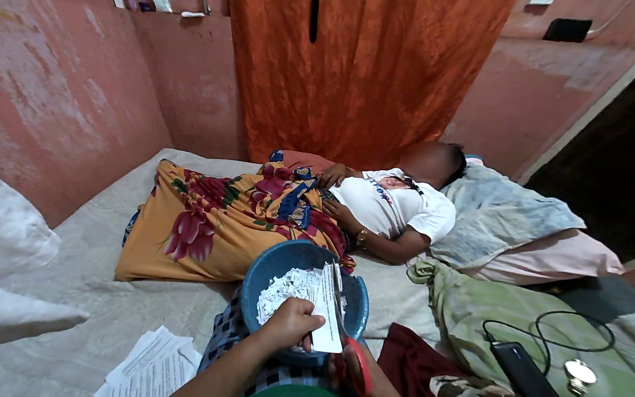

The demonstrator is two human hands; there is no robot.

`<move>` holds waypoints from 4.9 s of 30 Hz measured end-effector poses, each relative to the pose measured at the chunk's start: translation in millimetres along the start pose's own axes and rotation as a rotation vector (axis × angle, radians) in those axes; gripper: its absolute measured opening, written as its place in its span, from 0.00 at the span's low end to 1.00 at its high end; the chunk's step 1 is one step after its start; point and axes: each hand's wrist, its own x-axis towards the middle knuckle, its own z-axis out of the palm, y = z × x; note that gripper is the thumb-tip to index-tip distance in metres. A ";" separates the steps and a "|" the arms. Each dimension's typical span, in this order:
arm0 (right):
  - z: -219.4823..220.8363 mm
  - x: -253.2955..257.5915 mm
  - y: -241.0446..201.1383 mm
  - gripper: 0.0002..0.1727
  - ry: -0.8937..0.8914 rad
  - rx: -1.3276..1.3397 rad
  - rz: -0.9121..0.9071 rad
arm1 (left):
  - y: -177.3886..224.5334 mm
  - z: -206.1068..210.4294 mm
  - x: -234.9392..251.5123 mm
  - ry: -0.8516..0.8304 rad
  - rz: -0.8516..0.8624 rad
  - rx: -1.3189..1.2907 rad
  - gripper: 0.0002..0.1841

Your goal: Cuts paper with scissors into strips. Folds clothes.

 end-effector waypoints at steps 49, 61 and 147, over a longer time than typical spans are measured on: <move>-0.8 -4.7 -4.4 0.28 -0.108 -0.039 -0.033 | 26.9 -8.1 5.3 0.372 0.195 -0.093 0.07; -6.1 -1.0 0.3 0.46 -0.100 -0.032 -0.069 | 18.9 0.0 5.5 0.275 0.192 -0.086 0.06; -11.1 13.6 8.3 0.30 -0.211 0.142 -0.168 | -118.5 -189.6 -130.9 0.825 -0.535 0.479 0.18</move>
